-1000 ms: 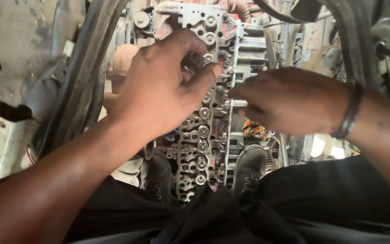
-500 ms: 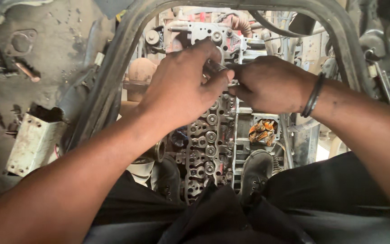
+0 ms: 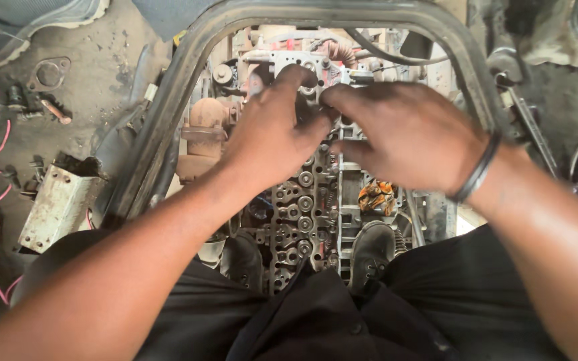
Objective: The person works on an engine cylinder head by hand and using a socket. They insert small metal components into the head and use a socket to secure or position them.
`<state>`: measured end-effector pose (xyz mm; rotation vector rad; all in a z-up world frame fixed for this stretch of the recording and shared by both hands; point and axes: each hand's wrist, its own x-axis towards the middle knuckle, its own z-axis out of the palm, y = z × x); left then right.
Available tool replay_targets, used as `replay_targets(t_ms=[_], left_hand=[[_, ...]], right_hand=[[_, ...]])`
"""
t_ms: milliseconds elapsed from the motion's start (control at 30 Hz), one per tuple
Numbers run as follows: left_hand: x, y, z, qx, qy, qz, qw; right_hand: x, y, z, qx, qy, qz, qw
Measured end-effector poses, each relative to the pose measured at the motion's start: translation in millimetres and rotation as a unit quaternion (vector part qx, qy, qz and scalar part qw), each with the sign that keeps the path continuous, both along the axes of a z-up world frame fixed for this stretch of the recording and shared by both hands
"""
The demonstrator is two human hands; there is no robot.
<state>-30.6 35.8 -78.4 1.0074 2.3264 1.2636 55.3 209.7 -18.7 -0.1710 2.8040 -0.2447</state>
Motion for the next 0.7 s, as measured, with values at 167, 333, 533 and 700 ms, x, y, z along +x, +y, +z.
replay_targets(t_ms=[167, 333, 533, 700], left_hand=[[17, 6, 0, 0.067, -0.341, -0.095, 0.933], [2, 1, -32, 0.016, -0.441, -0.166, 0.882], [-37, 15, -138, -0.304, -0.123, -0.012, 0.945], [-2, 9, -221, -0.497, -0.034, -0.103, 0.861]], right_hand=[[26, -14, 15, -0.064, 0.147, 0.023, 0.987], [26, -9, 22, -0.039, 0.035, 0.051, 0.997], [1, -7, 21, 0.069, -0.171, 0.011, 0.983], [-12, 0, 11, -0.022, -0.103, 0.058, 0.993]])
